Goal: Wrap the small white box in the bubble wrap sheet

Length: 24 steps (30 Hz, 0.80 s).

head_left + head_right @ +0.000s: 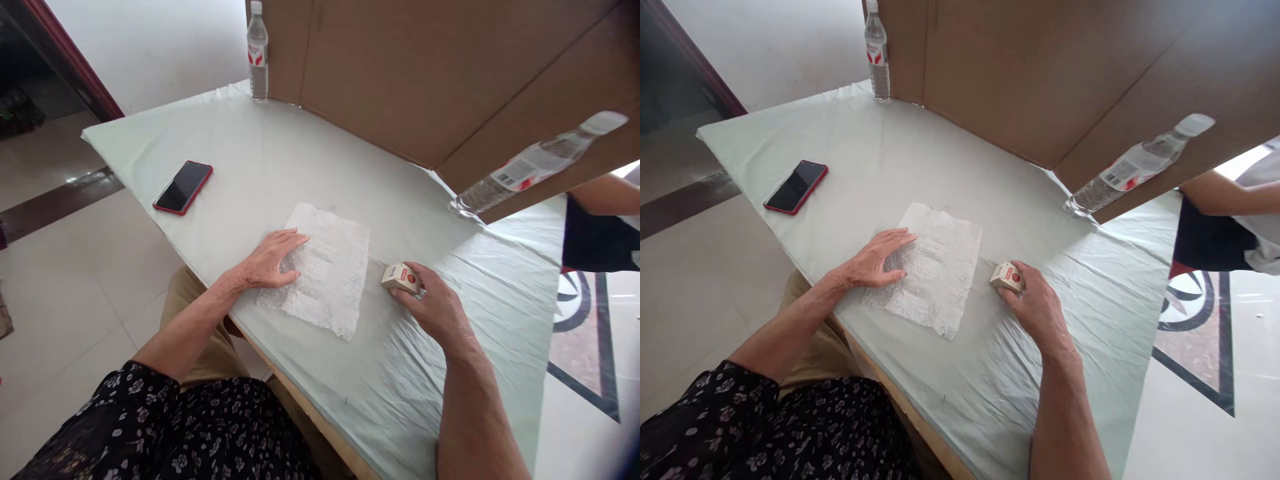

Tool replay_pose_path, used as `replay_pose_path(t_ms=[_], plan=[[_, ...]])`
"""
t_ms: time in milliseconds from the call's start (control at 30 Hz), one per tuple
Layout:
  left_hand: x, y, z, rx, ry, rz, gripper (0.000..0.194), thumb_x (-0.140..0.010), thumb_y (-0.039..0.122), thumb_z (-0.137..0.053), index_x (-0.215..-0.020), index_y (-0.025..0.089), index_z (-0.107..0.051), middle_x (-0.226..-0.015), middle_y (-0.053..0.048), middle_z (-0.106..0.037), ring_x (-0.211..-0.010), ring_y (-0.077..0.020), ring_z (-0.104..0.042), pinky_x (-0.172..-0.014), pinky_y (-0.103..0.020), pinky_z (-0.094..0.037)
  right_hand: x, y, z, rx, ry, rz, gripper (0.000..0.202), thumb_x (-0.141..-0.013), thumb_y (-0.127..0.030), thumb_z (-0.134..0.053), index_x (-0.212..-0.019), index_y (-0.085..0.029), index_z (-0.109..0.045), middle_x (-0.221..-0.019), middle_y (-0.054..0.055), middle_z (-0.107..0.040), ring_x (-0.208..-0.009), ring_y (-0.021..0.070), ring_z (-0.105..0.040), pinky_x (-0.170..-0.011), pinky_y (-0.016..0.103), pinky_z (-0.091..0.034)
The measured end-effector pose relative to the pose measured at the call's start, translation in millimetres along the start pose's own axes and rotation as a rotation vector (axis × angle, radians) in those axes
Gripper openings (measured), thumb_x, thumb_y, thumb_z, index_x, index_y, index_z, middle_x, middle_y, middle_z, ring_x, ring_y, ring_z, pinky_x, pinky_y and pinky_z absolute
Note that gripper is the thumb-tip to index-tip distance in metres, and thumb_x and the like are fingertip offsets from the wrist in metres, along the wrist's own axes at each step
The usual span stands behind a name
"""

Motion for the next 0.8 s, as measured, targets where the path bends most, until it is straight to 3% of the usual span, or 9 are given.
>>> replay_pose_path(t_ms=[100, 233, 333, 400, 500, 567, 667, 767, 800], plan=[[-1.2, 0.0, -0.6, -0.037, -0.031, 0.028, 0.078, -0.077, 0.033, -0.064, -0.149, 0.015, -0.039, -0.149, -0.017, -0.051, -0.145, -0.0358, -0.039, -0.119, -0.055, -0.03, 5.1, -18.0, 6.9, -0.084, 0.069, -0.025, 0.054, -0.077, -0.047, -0.068, -0.124, -0.02, -0.064, -0.108, 0.012, -0.073, -0.097, 0.0312, -0.069, -0.086, 0.05, -0.054], [-1.6, 2.7, 0.1, -0.047, -0.07, 0.039, 0.083, -0.077, 0.038, -0.065, -0.151, 0.014, -0.036, -0.152, -0.019, -0.047, -0.145, -0.0372, -0.038, -0.119, -0.055, -0.03, 6.9, -75.5, 15.1, -0.206, 0.157, 0.106, 0.052, -0.079, -0.044, -0.071, -0.126, -0.024, -0.062, -0.114, 0.009, -0.072, -0.097, 0.0274, -0.069, -0.089, 0.047, -0.054], [-2.0, 3.7, 0.2, -0.059, -0.079, 0.051, 0.084, -0.077, 0.038, -0.066, -0.151, 0.015, -0.035, -0.152, -0.018, -0.046, -0.145, -0.0374, -0.037, -0.12, -0.055, -0.028, -0.8, -115.2, -5.2, -0.233, 0.103, 0.29, 0.051, -0.081, -0.039, -0.07, -0.129, -0.025, -0.06, -0.121, 0.009, -0.07, -0.106, 0.0285, -0.067, -0.095, 0.047, -0.052], [-2.5, 3.5, -0.6, -0.066, -0.083, 0.064, 0.086, -0.075, 0.037, -0.068, -0.151, 0.015, -0.035, -0.153, -0.018, -0.046, -0.146, -0.0374, -0.037, -0.12, -0.055, -0.028, -7.8, -128.9, -28.0, -0.201, 0.034, 0.369, 0.05, -0.084, -0.033, -0.066, -0.132, -0.026, -0.058, -0.126, 0.01, -0.069, -0.112, 0.0301, -0.065, -0.098, 0.05, -0.051], [-3.4, 2.7, -1.8, -0.065, -0.086, 0.078, 0.086, -0.074, 0.036, -0.068, -0.151, 0.016, -0.034, -0.153, -0.018, -0.045, -0.146, -0.0361, -0.036, -0.121, -0.054, -0.027, -16.1, -131.8, -58.4, -0.093, -0.103, 0.419, 0.052, -0.085, -0.029, -0.062, -0.136, -0.025, -0.056, -0.124, 0.012, -0.069, -0.11, 0.0327, -0.065, -0.094, 0.053, -0.051], [-3.9, 2.6, -2.2, -0.06, -0.093, 0.071, 0.085, -0.074, 0.036, -0.067, -0.151, 0.018, -0.034, -0.153, -0.017, -0.045, -0.147, -0.0352, -0.036, -0.121, -0.054, -0.026, -18.0, -128.0, -64.8, -0.052, -0.149, 0.44, 0.056, -0.086, -0.031, -0.063, -0.141, -0.025, -0.052, -0.129, 0.012, -0.067, -0.115, 0.0333, -0.064, -0.095, 0.053, -0.051], [-4.4, 2.6, -1.7, -0.047, -0.106, 0.06, 0.086, -0.074, 0.037, -0.067, -0.151, 0.019, -0.033, -0.153, -0.017, -0.045, -0.147, -0.0356, -0.035, -0.121, -0.055, -0.025, -12.7, -122.9, -46.7, -0.076, -0.095, 0.462, 0.056, -0.087, -0.039, -0.063, -0.14, -0.025, -0.053, -0.137, 0.013, -0.061, -0.127, 0.0337, -0.057, -0.101, 0.054, -0.048], [-4.7, 1.9, -0.2, -0.017, -0.103, 0.071, 0.086, -0.073, 0.034, -0.065, -0.151, 0.015, -0.034, -0.153, -0.019, -0.045, -0.146, -0.0369, -0.035, -0.12, -0.055, -0.026, 2.4, -120.8, -9.2, -0.184, 0.0, 0.422, 0.034, -0.091, -0.043, -0.062, -0.12, -0.027, -0.066, -0.117, 0.01, -0.07, -0.113, 0.0297, -0.065, -0.099, 0.049, -0.051], [-4.8, 1.5, 0.4, 0.004, -0.094, 0.074, 0.085, -0.072, 0.033, -0.064, -0.15, 0.014, -0.034, -0.153, -0.02, -0.045, -0.145, -0.0368, -0.037, -0.12, -0.055, -0.027, 8.1, -121.2, 1.2, -0.218, -0.03, 0.415, 0.024, -0.093, -0.043, -0.06, -0.109, -0.029, -0.07, -0.106, 0.006, -0.073, -0.102, 0.0269, -0.069, -0.092, 0.045, -0.054]])
Point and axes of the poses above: each hand's wrist, its own x-axis away from the middle knuckle, its own z-axis out of the back of the hand, y = z × x, the point moved 3 cm from there along -x, towards the middle knuckle
